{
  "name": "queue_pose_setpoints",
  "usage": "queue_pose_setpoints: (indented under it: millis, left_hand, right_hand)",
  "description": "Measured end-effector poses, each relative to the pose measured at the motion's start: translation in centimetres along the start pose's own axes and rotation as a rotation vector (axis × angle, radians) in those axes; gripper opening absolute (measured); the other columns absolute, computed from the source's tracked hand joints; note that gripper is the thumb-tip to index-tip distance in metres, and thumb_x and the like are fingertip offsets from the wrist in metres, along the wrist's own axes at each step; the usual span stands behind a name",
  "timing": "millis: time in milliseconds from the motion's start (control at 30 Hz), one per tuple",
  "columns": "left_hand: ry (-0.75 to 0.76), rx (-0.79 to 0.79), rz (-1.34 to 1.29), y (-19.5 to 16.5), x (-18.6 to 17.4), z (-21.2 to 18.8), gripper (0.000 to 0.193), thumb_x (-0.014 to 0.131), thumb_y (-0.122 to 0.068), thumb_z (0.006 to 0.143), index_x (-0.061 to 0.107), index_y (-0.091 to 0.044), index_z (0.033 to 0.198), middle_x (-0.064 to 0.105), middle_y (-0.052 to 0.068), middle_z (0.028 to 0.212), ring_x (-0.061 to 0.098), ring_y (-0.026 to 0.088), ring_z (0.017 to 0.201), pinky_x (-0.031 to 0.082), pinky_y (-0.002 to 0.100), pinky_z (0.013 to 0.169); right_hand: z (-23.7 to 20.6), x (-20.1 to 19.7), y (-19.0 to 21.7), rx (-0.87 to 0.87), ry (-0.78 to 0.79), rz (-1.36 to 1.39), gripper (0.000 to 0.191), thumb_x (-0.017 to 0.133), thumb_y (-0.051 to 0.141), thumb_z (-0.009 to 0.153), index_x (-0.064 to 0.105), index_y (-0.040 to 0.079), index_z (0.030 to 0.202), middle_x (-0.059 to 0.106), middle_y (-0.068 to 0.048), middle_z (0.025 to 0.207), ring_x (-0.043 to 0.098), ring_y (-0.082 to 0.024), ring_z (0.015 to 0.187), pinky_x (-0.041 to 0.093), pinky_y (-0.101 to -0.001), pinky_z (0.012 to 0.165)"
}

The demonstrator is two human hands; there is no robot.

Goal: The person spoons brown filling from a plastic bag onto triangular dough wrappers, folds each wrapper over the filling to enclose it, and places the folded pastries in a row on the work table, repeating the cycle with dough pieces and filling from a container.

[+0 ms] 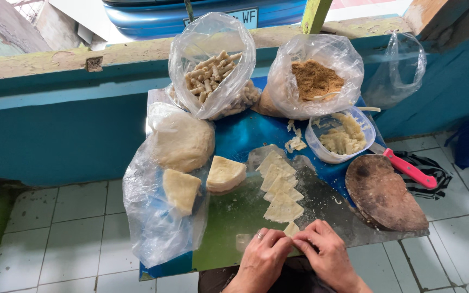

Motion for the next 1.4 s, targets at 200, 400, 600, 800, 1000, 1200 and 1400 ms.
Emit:
queue_pose_setpoints:
  millis: [200,400,600,800,1000,1200,1400]
  left_hand:
    - [0.028,-0.115,-0.003,0.5,0.2,1.5,0.005,0.069,-0.003,0.086,0.067,-0.007,0.088,0.061,0.011,0.09,0.062,0.033,0.09,0.051,0.044,0.076]
    - [0.049,-0.173,-0.065,0.6,-0.5,2.8,0.007,0.071,-0.003,0.085,0.064,-0.005,0.086,0.061,0.013,0.088,0.062,0.037,0.085,0.05,0.047,0.071]
    - [-0.044,-0.093,-0.061,0.5,-0.5,2.1,0.008,0.071,-0.006,0.09,0.065,-0.007,0.095,0.063,0.01,0.093,0.063,0.032,0.087,0.052,0.042,0.074]
    - [0.048,-0.065,0.042,0.5,0.1,1.7,0.01,0.069,-0.004,0.086,0.067,-0.007,0.096,0.061,0.01,0.096,0.062,0.032,0.092,0.052,0.042,0.078]
    - [0.101,-0.144,-0.054,0.9,-0.5,2.4,0.006,0.071,-0.006,0.09,0.067,-0.007,0.094,0.061,0.012,0.096,0.061,0.035,0.093,0.051,0.044,0.078]
    - [0.002,-0.035,-0.001,0.4,-0.6,1.7,0.017,0.068,-0.002,0.086,0.066,-0.005,0.103,0.062,0.01,0.101,0.062,0.033,0.094,0.053,0.041,0.078]
    - [-0.005,-0.07,0.112,0.9,0.6,1.3,0.019,0.066,0.001,0.082,0.066,-0.008,0.099,0.061,0.009,0.099,0.063,0.03,0.093,0.054,0.04,0.078]
  right_hand:
    - [-0.1,0.1,-1.4,0.25,0.052,0.069,0.018,0.081,0.012,0.077,0.075,0.011,0.094,0.072,-0.003,0.082,0.071,-0.02,0.064,0.056,-0.0315,0.058]
    - [-0.8,-0.3,2.5,-0.324,-0.15,-0.224,0.021,0.08,0.011,0.076,0.072,0.008,0.095,0.07,-0.005,0.089,0.067,-0.023,0.075,0.054,-0.0352,0.065]
    - [0.1,0.2,0.6,-0.118,-0.089,-0.15,0.012,0.078,0.01,0.08,0.073,0.009,0.091,0.069,-0.002,0.086,0.069,-0.024,0.079,0.055,-0.0356,0.067]
    - [-0.1,0.0,0.9,-0.124,-0.088,-0.136,0.027,0.08,0.017,0.076,0.07,0.005,0.097,0.069,-0.004,0.091,0.069,-0.025,0.079,0.054,-0.0369,0.066]
    - [0.0,0.0,0.9,-0.131,-0.101,-0.163,0.018,0.081,0.017,0.077,0.074,0.012,0.092,0.069,0.0,0.09,0.069,-0.023,0.08,0.055,-0.0353,0.067]
    - [0.1,-0.2,1.0,-0.152,-0.144,-0.245,0.016,0.082,0.016,0.077,0.077,0.013,0.092,0.067,-0.001,0.089,0.066,-0.022,0.078,0.054,-0.0352,0.064]
    - [-0.7,-0.6,2.9,-0.327,-0.257,-0.299,0.026,0.08,0.016,0.077,0.075,0.009,0.101,0.069,-0.001,0.099,0.066,-0.022,0.084,0.054,-0.0363,0.071]
Point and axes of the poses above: each hand's wrist, its own z-axis towards the middle knuckle, its own x-axis out of the palm, y = z × x, the point moved 6 cm from there along z, towards the middle knuckle
